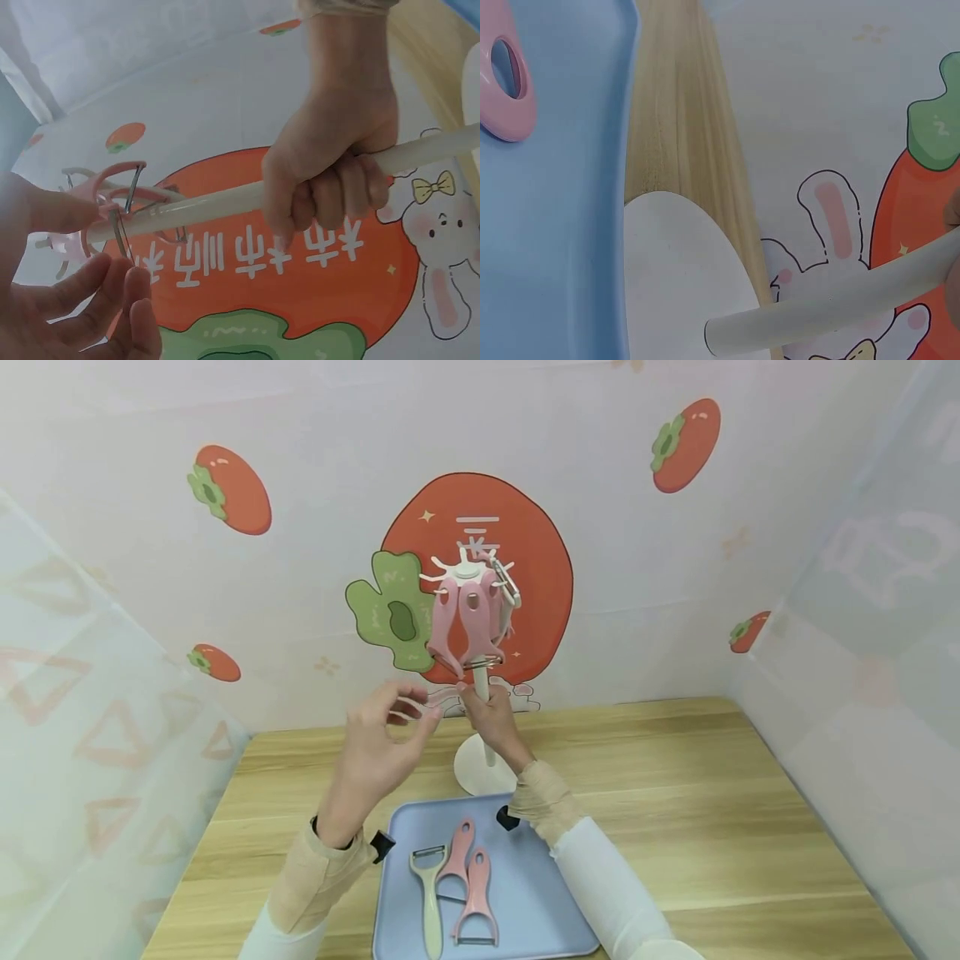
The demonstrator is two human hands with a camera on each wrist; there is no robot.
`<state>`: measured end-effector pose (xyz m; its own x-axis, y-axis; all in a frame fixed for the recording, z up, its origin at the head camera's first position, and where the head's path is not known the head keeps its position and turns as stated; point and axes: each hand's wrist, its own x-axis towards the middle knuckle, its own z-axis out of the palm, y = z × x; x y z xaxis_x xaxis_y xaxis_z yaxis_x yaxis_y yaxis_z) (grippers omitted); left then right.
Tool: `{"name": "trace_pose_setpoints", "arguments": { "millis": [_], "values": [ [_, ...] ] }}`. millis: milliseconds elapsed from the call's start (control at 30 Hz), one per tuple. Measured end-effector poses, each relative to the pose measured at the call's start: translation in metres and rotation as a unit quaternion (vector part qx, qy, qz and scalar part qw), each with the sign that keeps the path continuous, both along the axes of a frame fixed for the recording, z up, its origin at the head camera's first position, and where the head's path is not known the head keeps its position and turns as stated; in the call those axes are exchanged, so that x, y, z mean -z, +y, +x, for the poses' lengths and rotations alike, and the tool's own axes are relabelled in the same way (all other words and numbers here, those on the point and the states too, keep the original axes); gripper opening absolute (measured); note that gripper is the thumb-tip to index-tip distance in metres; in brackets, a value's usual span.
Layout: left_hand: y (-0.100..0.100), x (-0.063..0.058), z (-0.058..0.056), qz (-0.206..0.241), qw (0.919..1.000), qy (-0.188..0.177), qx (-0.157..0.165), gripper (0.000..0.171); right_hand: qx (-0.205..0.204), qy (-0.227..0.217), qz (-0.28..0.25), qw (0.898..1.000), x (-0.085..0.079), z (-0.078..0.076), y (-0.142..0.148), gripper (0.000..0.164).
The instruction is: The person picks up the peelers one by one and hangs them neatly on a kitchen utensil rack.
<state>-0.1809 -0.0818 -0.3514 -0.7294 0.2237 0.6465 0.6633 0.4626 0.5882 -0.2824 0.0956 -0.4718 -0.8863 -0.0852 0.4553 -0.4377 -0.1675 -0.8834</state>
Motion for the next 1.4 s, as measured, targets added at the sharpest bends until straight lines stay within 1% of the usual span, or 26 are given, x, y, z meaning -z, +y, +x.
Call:
{"name": "trace_pose_setpoints", "arguments": {
  "millis": [133,200,300,367,467,533,633,700,800,933,1000,1067,1233,1300,1400],
  "values": [
    [-0.002,0.012,0.008,-0.051,0.9986,0.002,0.013,0.026,-0.003,-0.003,0.002,1.0,0.0,0.001,0.0,0.058],
    [-0.003,0.019,0.011,-0.075,0.9971,0.0,0.012,0.027,-0.006,-0.002,0.004,1.0,0.0,0.001,-0.001,0.057],
    [-0.006,0.03,0.018,-0.1,0.9946,-0.029,-0.005,0.025,-0.009,0.0,0.005,1.0,0.0,0.0,-0.001,0.057],
    [-0.007,0.039,0.023,-0.116,0.9914,-0.056,-0.024,0.026,-0.008,0.001,0.003,1.0,-0.001,-0.001,-0.002,0.057],
    [-0.009,0.052,0.031,-0.143,0.9824,-0.108,-0.052,0.027,-0.008,0.006,0.0,1.0,-0.003,-0.003,-0.003,0.057],
    [-0.011,0.06,0.036,-0.167,0.9726,-0.147,-0.068,0.027,-0.008,0.007,-0.004,1.0,-0.004,-0.004,-0.004,0.057],
    [-0.015,0.074,0.043,-0.198,0.9577,-0.195,-0.074,0.027,-0.013,0.004,-0.005,1.0,-0.005,-0.003,-0.004,0.056],
    [-0.017,0.082,0.048,-0.213,0.9502,-0.216,-0.071,0.027,-0.017,-0.001,-0.009,1.0,-0.005,-0.002,-0.004,0.056],
    [-0.019,0.093,0.055,-0.226,0.9454,-0.224,-0.071,0.025,-0.02,-0.001,-0.011,1.0,-0.003,-0.001,-0.003,0.056],
    [-0.019,0.101,0.061,-0.244,0.9405,-0.225,-0.072,0.028,-0.015,0.009,-0.016,1.0,-0.002,0.0,-0.001,0.056],
    [-0.019,0.104,0.064,-0.254,0.9358,-0.234,-0.073,0.031,-0.012,0.011,-0.016,1.0,-0.002,0.001,0.001,0.055],
    [-0.018,0.106,0.066,-0.262,0.9327,-0.236,-0.077,0.034,-0.013,0.013,-0.014,1.0,-0.002,0.0,0.002,0.055],
    [-0.02,0.11,0.074,-0.282,0.9223,-0.254,-0.075,0.047,-0.018,0.015,-0.009,1.0,-0.002,0.0,0.002,0.054],
    [-0.022,0.111,0.077,-0.29,0.9156,-0.27,-0.069,0.052,-0.02,0.015,-0.007,1.0,-0.001,0.0,0.001,0.053],
    [-0.023,0.112,0.081,-0.302,0.904,-0.297,-0.056,0.053,-0.022,0.014,-0.006,1.0,-0.001,-0.001,0.001,0.053]
  ]
}}
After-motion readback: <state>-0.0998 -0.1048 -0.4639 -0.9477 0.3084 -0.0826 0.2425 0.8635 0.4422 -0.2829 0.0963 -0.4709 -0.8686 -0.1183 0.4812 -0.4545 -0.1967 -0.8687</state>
